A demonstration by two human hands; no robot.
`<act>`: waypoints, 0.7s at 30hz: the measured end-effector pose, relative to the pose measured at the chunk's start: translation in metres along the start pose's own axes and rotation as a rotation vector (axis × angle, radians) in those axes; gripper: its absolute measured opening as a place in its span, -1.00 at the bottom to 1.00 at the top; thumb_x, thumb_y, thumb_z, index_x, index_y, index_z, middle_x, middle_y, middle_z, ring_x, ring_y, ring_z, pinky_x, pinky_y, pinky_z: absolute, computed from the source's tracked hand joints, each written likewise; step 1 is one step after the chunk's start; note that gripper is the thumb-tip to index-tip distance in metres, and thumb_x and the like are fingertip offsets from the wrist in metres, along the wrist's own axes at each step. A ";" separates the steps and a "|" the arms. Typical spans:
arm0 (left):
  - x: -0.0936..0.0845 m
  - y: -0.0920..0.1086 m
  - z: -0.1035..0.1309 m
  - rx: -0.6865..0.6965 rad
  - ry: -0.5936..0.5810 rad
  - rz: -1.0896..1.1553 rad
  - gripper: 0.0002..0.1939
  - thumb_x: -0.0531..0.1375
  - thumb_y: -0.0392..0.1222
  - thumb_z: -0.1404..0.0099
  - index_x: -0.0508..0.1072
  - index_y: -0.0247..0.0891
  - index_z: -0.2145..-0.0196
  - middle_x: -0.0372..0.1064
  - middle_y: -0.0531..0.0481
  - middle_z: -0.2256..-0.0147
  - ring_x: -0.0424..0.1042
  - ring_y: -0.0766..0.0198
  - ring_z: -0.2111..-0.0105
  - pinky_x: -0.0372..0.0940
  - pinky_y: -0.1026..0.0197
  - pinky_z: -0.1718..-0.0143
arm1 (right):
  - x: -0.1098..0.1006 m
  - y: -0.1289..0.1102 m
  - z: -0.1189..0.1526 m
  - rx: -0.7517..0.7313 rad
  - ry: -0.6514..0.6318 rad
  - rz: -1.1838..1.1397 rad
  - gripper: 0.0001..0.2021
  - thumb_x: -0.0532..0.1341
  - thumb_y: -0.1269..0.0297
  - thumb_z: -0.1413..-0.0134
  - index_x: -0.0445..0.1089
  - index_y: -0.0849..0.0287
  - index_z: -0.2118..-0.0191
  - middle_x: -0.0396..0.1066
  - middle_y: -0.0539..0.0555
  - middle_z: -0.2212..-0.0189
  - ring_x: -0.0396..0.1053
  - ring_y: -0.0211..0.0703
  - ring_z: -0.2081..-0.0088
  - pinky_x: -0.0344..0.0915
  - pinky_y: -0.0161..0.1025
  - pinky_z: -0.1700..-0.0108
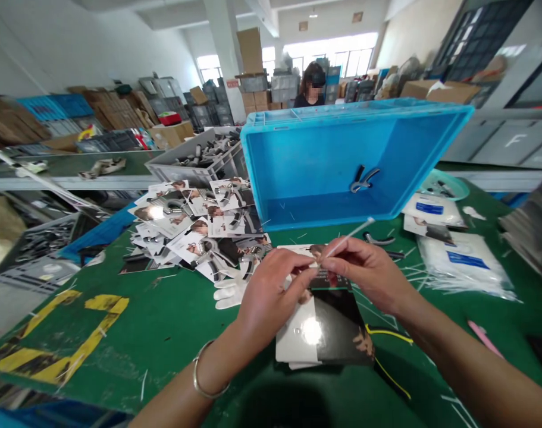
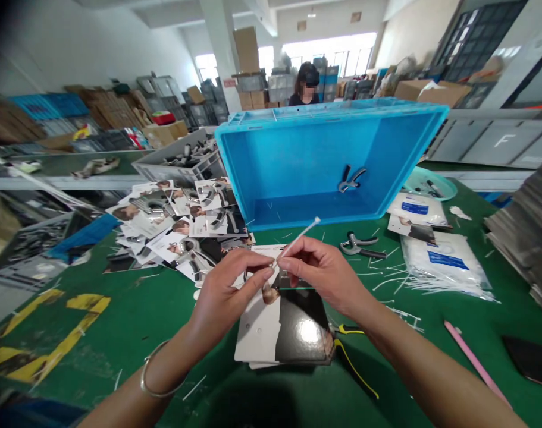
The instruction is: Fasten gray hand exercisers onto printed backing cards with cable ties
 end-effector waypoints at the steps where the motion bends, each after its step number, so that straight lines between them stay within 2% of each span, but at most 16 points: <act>1: -0.001 -0.019 0.008 -0.119 0.026 0.001 -0.66 0.27 -0.09 -0.30 0.44 -0.20 -0.01 0.45 -0.12 0.15 0.40 0.15 0.20 0.29 0.09 0.15 | -0.003 0.001 0.002 -0.001 0.028 0.013 -0.81 0.32 0.15 -0.18 0.41 0.17 0.27 0.44 0.00 0.36 0.38 -0.27 0.40 0.39 -0.27 0.32; 3: 0.002 -0.063 0.032 -0.387 0.049 0.069 -0.35 0.37 -0.02 -0.16 0.34 -0.26 -0.15 0.40 -0.17 0.08 0.39 0.15 0.24 0.32 0.11 0.24 | -0.014 0.005 0.006 0.005 0.086 0.015 -0.82 0.28 0.16 -0.23 0.40 0.17 0.25 0.46 0.00 0.39 0.41 -0.26 0.40 0.40 -0.27 0.31; 4: 0.008 -0.082 0.045 -0.505 0.030 0.152 -0.32 0.37 0.00 -0.14 0.35 -0.29 -0.15 0.41 -0.17 0.11 0.39 0.17 0.29 0.32 0.14 0.29 | -0.019 0.008 0.007 0.014 0.110 0.003 -0.83 0.26 0.17 -0.25 0.38 0.16 0.24 0.46 -0.01 0.42 0.42 -0.26 0.41 0.40 -0.27 0.30; 6: 0.019 -0.108 0.069 -0.680 -0.001 0.355 -0.46 0.33 0.00 -0.19 0.46 -0.34 -0.05 0.46 -0.10 0.24 0.39 0.24 0.39 0.30 0.21 0.38 | -0.025 0.018 0.008 0.034 0.136 -0.038 -0.85 0.26 0.19 -0.26 0.37 0.16 0.24 0.47 -0.01 0.44 0.44 -0.25 0.40 0.40 -0.27 0.28; 7: 0.018 -0.114 0.077 -0.732 0.025 0.437 -0.54 0.31 0.00 -0.21 0.50 -0.34 0.02 0.48 -0.07 0.30 0.39 0.26 0.43 0.28 0.24 0.41 | -0.027 0.022 0.008 0.034 0.149 -0.063 -0.86 0.27 0.21 -0.24 0.36 0.16 0.25 0.48 -0.01 0.43 0.44 -0.25 0.39 0.41 -0.27 0.28; 8: 0.011 -0.116 0.082 -0.763 0.097 0.495 -0.59 0.31 -0.01 -0.22 0.53 -0.33 0.07 0.49 -0.05 0.34 0.39 0.28 0.45 0.28 0.27 0.42 | -0.028 0.025 0.008 0.027 0.170 -0.084 -0.86 0.29 0.22 -0.23 0.36 0.15 0.25 0.49 -0.01 0.42 0.45 -0.25 0.38 0.42 -0.26 0.27; 10: -0.019 -0.109 0.087 -0.749 0.326 0.560 -0.62 0.33 -0.04 -0.20 0.53 -0.30 0.09 0.52 -0.01 0.35 0.42 0.31 0.46 0.28 0.31 0.45 | -0.031 0.022 0.009 -0.042 0.241 -0.105 -0.89 0.29 0.26 -0.22 0.36 0.14 0.24 0.50 0.00 0.37 0.48 -0.22 0.35 0.44 -0.24 0.26; 12: -0.045 -0.092 0.087 -0.685 0.503 0.648 -0.63 0.35 -0.08 -0.20 0.50 -0.26 0.06 0.54 0.00 0.31 0.46 0.31 0.43 0.31 0.34 0.43 | -0.034 0.005 0.014 -0.187 0.341 -0.097 -0.93 0.26 0.31 -0.24 0.35 0.11 0.21 0.50 0.01 0.29 0.49 -0.20 0.34 0.45 -0.20 0.25; 13: -0.051 -0.084 0.087 -0.669 0.533 0.706 -0.63 0.35 -0.09 -0.20 0.49 -0.24 0.05 0.55 -0.01 0.29 0.48 0.31 0.42 0.32 0.34 0.42 | -0.035 -0.006 0.019 -0.269 0.390 -0.085 -0.94 0.24 0.34 -0.25 0.34 0.10 0.19 0.50 0.02 0.26 0.50 -0.19 0.33 0.46 -0.17 0.25; 15: -0.043 -0.075 0.087 -0.708 0.479 0.836 -0.64 0.36 -0.11 -0.19 0.48 -0.25 0.07 0.56 -0.03 0.28 0.50 0.31 0.44 0.34 0.33 0.42 | -0.030 -0.030 0.030 -0.425 0.445 -0.053 -0.91 0.21 0.38 -0.27 0.31 0.08 0.15 0.50 0.04 0.23 0.50 -0.18 0.36 0.46 -0.13 0.25; 17: -0.021 -0.075 0.094 -0.799 0.380 0.935 -0.65 0.37 -0.11 -0.17 0.47 -0.27 0.12 0.56 -0.04 0.29 0.48 0.33 0.47 0.34 0.33 0.44 | -0.012 -0.040 0.033 -0.455 0.372 -0.002 -0.91 0.18 0.39 -0.30 0.29 0.07 0.13 0.48 0.04 0.21 0.51 -0.17 0.37 0.47 -0.12 0.27; 19: -0.002 -0.083 0.106 -0.863 0.339 0.951 -0.66 0.36 -0.11 -0.16 0.46 -0.28 0.14 0.55 -0.04 0.29 0.46 0.34 0.49 0.31 0.35 0.46 | 0.017 -0.029 0.025 -0.335 0.183 0.093 -0.94 0.14 0.36 -0.34 0.28 0.08 0.12 0.48 0.05 0.22 0.51 -0.19 0.37 0.48 -0.15 0.29; 21: 0.008 -0.098 0.118 -0.891 0.334 0.893 -0.70 0.33 -0.12 -0.18 0.46 -0.28 0.17 0.54 -0.01 0.33 0.42 0.37 0.51 0.26 0.37 0.50 | 0.045 -0.001 0.017 -0.155 -0.011 0.233 -0.93 0.08 0.30 -0.39 0.28 0.11 0.11 0.48 0.05 0.28 0.51 -0.21 0.36 0.48 -0.19 0.27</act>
Point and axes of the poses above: each hand's wrist, its own z-axis away from the middle knuckle, its own x-axis out of the palm, y = z × x, the point moved 10 cm from there along -z, towards the middle knuckle
